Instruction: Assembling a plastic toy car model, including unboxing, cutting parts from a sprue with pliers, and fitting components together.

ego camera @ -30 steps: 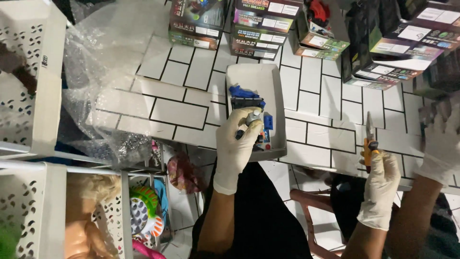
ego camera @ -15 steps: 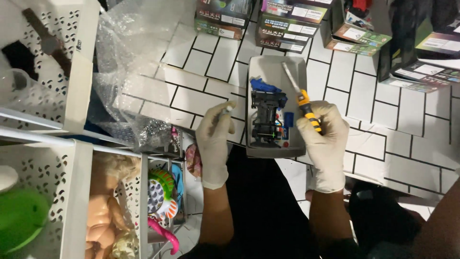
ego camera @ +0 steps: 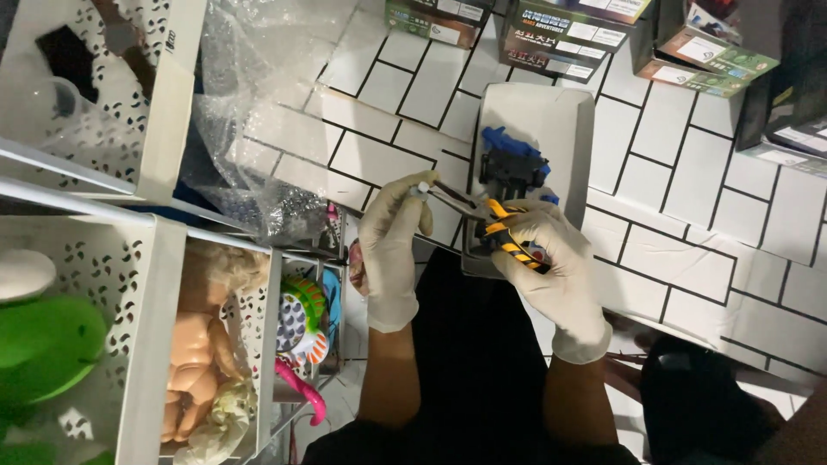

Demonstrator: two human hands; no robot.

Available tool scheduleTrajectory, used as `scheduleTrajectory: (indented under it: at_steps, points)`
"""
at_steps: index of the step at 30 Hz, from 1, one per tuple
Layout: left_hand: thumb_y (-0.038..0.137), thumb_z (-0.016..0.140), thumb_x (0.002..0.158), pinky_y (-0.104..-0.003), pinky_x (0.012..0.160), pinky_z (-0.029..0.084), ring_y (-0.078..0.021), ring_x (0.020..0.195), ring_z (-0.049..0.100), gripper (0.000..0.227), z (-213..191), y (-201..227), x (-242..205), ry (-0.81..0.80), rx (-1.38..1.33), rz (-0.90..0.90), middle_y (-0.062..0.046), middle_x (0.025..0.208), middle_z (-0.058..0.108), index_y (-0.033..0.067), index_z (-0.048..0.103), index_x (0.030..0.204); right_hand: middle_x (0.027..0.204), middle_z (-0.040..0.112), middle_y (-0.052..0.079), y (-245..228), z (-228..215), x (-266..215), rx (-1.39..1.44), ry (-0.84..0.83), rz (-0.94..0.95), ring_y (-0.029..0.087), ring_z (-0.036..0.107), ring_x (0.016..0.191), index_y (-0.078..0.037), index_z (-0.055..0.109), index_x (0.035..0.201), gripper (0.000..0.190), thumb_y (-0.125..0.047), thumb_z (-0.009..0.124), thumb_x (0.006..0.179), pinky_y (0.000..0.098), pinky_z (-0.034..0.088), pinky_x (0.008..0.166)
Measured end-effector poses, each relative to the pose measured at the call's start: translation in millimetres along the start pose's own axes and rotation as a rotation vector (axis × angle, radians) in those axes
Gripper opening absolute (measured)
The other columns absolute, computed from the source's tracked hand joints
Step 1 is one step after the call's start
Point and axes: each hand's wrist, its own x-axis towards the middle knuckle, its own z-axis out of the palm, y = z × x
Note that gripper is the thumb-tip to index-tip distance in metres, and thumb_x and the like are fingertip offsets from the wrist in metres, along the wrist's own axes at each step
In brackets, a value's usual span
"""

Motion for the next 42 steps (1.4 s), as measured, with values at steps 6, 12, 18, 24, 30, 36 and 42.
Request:
scheduleTrajectory:
  at_steps: [6, 12, 18, 24, 30, 36, 42]
  points:
    - [-0.007, 0.06, 0.09, -0.025, 0.066, 0.046, -0.0103, 0.06, 0.047, 0.024, 11.6, -2.9, -4.2, -0.036, 0.013, 0.002, -0.004, 0.057, 0.049, -0.0009, 0.075, 0.107, 0.089, 0.068, 0.018, 6.4, -4.7, -9.3, 0.007, -0.022, 0.037, 0.039, 0.071, 0.1, 0.002, 0.067, 0.086, 0.018, 0.012, 0.08, 0.077, 0.0468, 0.055, 0.094]
    - [-0.003, 0.061, 0.092, -0.025, 0.064, 0.051, -0.0086, 0.07, 0.051, 0.024, 8.0, -28.0, -4.9, -0.086, 0.043, -0.026, -0.011, 0.084, 0.068, -0.0029, 0.073, 0.112, 0.088, 0.067, 0.02, 14.3, -8.2, -13.6, 0.025, 0.004, 0.067, 0.039, 0.069, 0.1, 0.005, 0.067, 0.087, 0.016, 0.013, 0.078, 0.079, 0.0488, 0.054, 0.095]
    - [0.003, 0.063, 0.095, -0.028, 0.066, 0.054, -0.0101, 0.074, 0.053, 0.023, 13.8, -4.8, -5.0, -0.145, 0.035, -0.011, -0.013, 0.095, 0.068, -0.0021, 0.07, 0.117, 0.084, 0.064, 0.017, 8.1, -10.4, -17.4, 0.06, 0.048, 0.133, 0.034, 0.069, 0.099, 0.004, 0.067, 0.085, 0.018, 0.014, 0.079, 0.076, 0.0442, 0.055, 0.091]
    - [0.001, 0.064, 0.093, -0.026, 0.068, 0.05, -0.0085, 0.074, 0.051, 0.021, 13.1, 1.3, -4.3, -0.213, 0.108, 0.046, -0.007, 0.082, 0.063, -0.0011, 0.071, 0.112, 0.088, 0.064, 0.019, 7.9, -15.1, -22.6, 0.057, 0.037, 0.176, 0.032, 0.068, 0.097, 0.004, 0.068, 0.087, 0.013, 0.011, 0.078, 0.081, 0.0418, 0.054, 0.089]
    - [0.017, 0.058, 0.103, -0.025, 0.07, 0.047, -0.0073, 0.072, 0.05, 0.019, 10.5, 0.1, -2.4, -0.325, 0.202, 0.14, -0.004, 0.076, 0.059, 0.007, 0.07, 0.113, 0.092, 0.068, 0.017, 3.5, -21.3, -20.4, -0.001, -0.055, 0.185, 0.032, 0.072, 0.092, 0.0, 0.073, 0.086, 0.015, 0.007, 0.083, 0.078, 0.0388, 0.056, 0.085]
    - [0.015, 0.053, 0.101, -0.027, 0.071, 0.052, -0.0136, 0.07, 0.062, 0.021, 27.2, -22.1, -11.1, -0.25, 0.219, 0.081, -0.007, 0.076, 0.066, 0.0068, 0.069, 0.09, 0.08, 0.065, 0.019, -7.1, -27.9, -16.6, -0.093, -0.042, 0.068, 0.04, 0.069, 0.085, 0.005, 0.068, 0.082, 0.015, 0.01, 0.081, 0.077, 0.0456, 0.057, 0.079]
    - [0.01, 0.054, 0.1, -0.027, 0.067, 0.051, -0.0132, 0.066, 0.06, 0.022, 55.3, -38.5, -27.3, -0.224, 0.183, 0.06, -0.007, 0.071, 0.064, 0.007, 0.067, 0.083, 0.082, 0.068, 0.017, -1.3, -27.9, -58.4, -0.152, 0.139, 0.063, 0.041, 0.069, 0.086, 0.002, 0.068, 0.084, 0.012, 0.001, 0.08, 0.082, 0.0461, 0.056, 0.079]
